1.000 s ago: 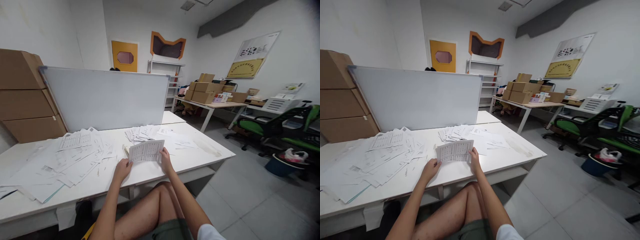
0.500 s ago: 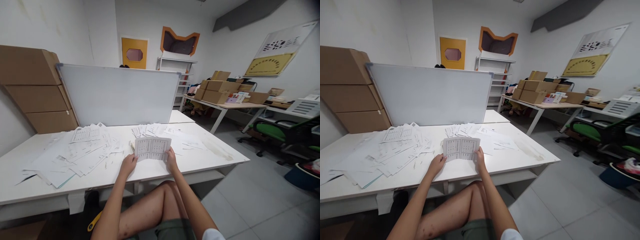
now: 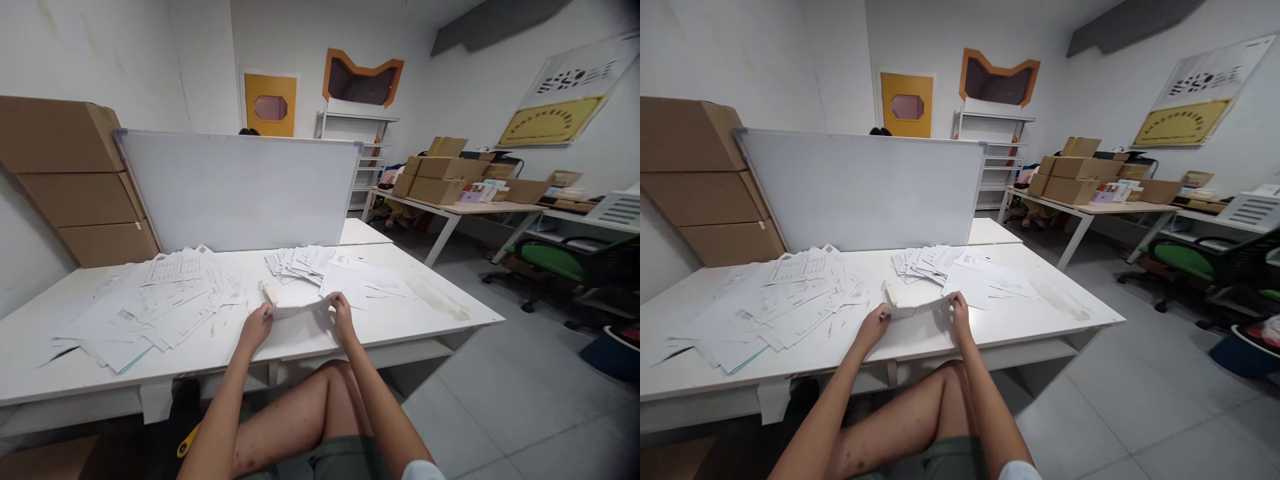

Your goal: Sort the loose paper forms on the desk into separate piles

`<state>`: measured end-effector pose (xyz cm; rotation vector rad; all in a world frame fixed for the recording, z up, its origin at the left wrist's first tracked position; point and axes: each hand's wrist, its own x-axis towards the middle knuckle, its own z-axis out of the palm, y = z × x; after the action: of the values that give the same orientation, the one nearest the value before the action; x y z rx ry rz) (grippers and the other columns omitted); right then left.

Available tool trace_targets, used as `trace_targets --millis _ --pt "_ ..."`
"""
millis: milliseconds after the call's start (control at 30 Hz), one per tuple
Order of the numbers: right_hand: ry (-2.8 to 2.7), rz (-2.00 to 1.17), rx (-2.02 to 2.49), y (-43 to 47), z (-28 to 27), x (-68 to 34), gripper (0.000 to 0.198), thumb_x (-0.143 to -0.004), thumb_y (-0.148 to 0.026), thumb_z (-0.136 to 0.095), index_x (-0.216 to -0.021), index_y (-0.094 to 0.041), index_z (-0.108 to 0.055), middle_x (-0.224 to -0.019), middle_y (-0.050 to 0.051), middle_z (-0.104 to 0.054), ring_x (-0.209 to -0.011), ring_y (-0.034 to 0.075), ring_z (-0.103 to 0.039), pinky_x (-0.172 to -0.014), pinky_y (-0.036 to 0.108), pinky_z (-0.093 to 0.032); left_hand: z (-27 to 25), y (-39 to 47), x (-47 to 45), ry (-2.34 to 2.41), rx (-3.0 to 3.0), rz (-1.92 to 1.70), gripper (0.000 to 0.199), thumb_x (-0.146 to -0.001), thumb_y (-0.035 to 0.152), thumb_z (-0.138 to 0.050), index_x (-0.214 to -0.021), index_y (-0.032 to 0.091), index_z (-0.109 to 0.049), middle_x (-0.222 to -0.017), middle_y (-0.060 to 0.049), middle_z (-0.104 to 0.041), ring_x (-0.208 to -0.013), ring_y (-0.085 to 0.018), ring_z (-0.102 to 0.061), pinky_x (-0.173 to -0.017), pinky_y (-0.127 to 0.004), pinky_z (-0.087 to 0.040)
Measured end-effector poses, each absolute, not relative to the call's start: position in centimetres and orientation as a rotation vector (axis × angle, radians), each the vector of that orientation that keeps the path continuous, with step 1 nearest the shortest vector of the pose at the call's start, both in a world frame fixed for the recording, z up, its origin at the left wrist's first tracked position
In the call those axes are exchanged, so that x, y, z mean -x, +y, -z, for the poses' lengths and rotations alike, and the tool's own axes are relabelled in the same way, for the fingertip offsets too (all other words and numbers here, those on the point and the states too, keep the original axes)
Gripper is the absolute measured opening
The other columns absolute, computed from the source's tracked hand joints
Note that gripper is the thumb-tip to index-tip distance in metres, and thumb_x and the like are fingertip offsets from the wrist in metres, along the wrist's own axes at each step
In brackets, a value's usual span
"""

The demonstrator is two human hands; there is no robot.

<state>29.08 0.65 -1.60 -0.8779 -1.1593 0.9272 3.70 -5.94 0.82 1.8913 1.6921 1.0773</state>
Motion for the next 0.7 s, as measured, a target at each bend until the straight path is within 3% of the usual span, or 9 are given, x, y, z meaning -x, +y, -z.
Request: trace_targets --millis 333,567,700 --pt "-1.156 -0.974 0.909 1.2 2.0 -29.1 0.016 -0.076 -0.04 -0.052 -0.078 -0.025 -0.052 -0.077 0.0 -0.056 -0.077 0.019 -0.051 -0.072 0.03 -0.042 -0.9 -5.8 -3.8 1.775 -1.788 -1.056 0.021 -0.083 0.023 -0.049 -0.104 0.025 -0.05 -0.092 -0.004 -0.066 -0.084 -0.019 -0.062 -0.073 -0.027 -0.043" --pt "-1.331 -1.132 1.066 2.9 0.1 -30.3 0.018 -0.064 -0.038 -0.061 -0.071 -0.022 -0.058 -0.069 -0.002 -0.057 -0.071 0.018 -0.052 -0.066 0.028 -0.04 -1.3 -6.2 -3.9 1.826 -1.768 -1.118 0.011 -0.085 0.032 -0.046 -0.088 0.023 -0.05 -0.076 0.001 -0.059 -0.073 -0.017 -0.058 -0.067 -0.027 -0.042" --pt "-1.461 -1.281 1.201 3.4 -0.6 -32.3 0.017 -0.057 -0.033 -0.066 -0.065 -0.02 -0.058 -0.058 -0.003 -0.054 -0.06 0.016 -0.051 -0.058 0.027 -0.037 -1.2 -6.0 -3.7 1.807 -1.704 -1.248 0.025 -0.087 0.032 -0.045 -0.108 0.021 -0.052 -0.092 -0.004 -0.064 -0.088 -0.019 -0.061 -0.078 -0.031 -0.045"
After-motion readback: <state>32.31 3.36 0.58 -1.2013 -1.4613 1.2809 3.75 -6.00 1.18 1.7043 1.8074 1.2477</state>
